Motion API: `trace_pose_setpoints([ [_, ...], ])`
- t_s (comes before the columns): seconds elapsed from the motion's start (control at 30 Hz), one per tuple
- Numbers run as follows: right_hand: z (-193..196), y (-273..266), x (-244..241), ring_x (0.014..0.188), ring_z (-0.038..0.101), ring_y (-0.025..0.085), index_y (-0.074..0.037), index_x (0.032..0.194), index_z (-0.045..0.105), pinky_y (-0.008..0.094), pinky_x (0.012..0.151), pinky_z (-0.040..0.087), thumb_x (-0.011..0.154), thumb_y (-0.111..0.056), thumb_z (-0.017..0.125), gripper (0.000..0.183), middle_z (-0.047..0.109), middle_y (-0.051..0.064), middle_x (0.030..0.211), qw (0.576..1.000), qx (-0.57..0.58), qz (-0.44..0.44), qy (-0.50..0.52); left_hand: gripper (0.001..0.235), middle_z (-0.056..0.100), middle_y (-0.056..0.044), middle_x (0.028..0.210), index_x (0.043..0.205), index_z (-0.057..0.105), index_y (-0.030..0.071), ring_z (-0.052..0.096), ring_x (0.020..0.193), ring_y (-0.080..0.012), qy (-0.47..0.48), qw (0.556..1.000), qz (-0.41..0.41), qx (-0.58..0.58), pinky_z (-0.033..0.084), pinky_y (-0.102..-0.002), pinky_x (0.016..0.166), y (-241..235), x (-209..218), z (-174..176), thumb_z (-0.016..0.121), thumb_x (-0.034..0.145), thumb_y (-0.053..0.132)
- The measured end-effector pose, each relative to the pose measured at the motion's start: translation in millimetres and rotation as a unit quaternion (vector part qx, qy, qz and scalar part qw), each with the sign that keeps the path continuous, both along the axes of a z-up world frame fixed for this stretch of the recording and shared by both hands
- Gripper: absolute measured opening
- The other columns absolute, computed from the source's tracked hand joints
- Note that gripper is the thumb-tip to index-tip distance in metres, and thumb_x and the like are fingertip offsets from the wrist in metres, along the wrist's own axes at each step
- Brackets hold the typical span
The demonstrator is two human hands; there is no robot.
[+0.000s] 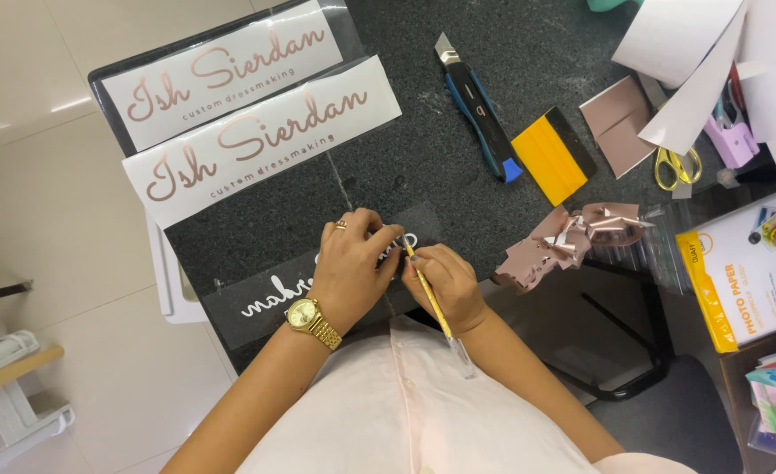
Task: Weeding excess vinyl from a custom decal using a weeding tool and marking the design with a pen.
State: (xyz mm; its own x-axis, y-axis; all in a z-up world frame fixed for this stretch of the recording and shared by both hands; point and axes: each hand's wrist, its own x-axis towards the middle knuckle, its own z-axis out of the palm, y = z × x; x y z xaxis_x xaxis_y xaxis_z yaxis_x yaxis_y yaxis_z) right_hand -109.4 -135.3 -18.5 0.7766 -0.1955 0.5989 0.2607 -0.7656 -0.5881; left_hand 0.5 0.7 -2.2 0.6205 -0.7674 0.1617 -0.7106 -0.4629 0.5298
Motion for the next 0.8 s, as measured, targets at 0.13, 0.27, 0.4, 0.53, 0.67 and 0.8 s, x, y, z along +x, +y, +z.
trace_pose_setpoints([
  [0.13,1,-1,0,0.054,0.066,0.028,0.002,0.080,0.066,0.035,0.046,0.053,0.085,0.008,0.074,0.011,0.068,0.013,0.071,1.000,0.005,0.007,-0.001,0.027,0.058,-0.003,0.094,0.108,0.071,0.022,0.061,0.078,-0.0204,0.003,1.000,0.002,0.003,0.044,-0.034,0.070,0,1,0,0.075,0.081,0.022],
  [0.27,0,-1,0,0.054,0.066,0.028,0.002,0.080,0.066,0.034,0.046,0.053,0.085,0.008,0.075,0.012,0.068,0.013,0.071,1.000,-0.001,0.003,-0.004,0.034,0.060,-0.005,0.095,0.113,0.068,0.021,0.063,0.079,-0.0225,0.026,1.000,0.003,0.014,0.045,-0.034,0.071,-1,3,5,0.076,0.080,0.021],
  [0.4,2,0,1,0.053,0.066,0.027,0.002,0.079,0.066,0.034,0.045,0.053,0.085,0.008,0.075,0.012,0.068,0.013,0.070,1.000,0.004,-0.001,-0.004,0.038,0.062,-0.006,0.095,0.116,0.067,0.020,0.065,0.080,-0.0234,0.046,0.999,0.004,0.018,0.046,-0.035,0.072,-2,4,9,0.077,0.080,0.020],
  [0.53,7,1,3,0.053,0.066,0.028,0.002,0.079,0.066,0.034,0.044,0.053,0.085,0.008,0.076,0.013,0.068,0.013,0.071,1.000,0.018,-0.003,-0.007,0.036,0.062,-0.005,0.095,0.116,0.065,0.019,0.065,0.081,-0.0228,0.048,0.999,0.003,0.002,0.047,-0.034,0.072,2,5,7,0.077,0.081,0.020],
  [0.67,11,-1,3,0.060,0.071,0.031,0.002,0.080,0.069,0.034,0.049,0.055,0.082,0.005,0.079,0.011,0.074,0.016,0.077,0.990,0.138,0.000,0.029,0.032,0.063,-0.005,0.099,0.118,0.063,0.016,0.065,0.087,-0.0217,0.104,0.994,-0.003,-0.019,0.046,-0.033,0.076,9,5,15,0.071,0.088,0.019],
  [0.8,2,-8,-5,0.071,0.068,0.014,0.004,0.087,0.072,0.028,0.058,0.052,0.083,0.003,0.077,0.006,0.076,0.014,0.080,0.920,0.381,-0.025,0.086,0.035,0.065,-0.006,0.104,0.120,0.061,0.013,0.065,0.096,-0.0227,0.127,0.992,-0.010,-0.022,0.045,-0.034,0.080,14,4,14,0.072,0.087,0.013],
])
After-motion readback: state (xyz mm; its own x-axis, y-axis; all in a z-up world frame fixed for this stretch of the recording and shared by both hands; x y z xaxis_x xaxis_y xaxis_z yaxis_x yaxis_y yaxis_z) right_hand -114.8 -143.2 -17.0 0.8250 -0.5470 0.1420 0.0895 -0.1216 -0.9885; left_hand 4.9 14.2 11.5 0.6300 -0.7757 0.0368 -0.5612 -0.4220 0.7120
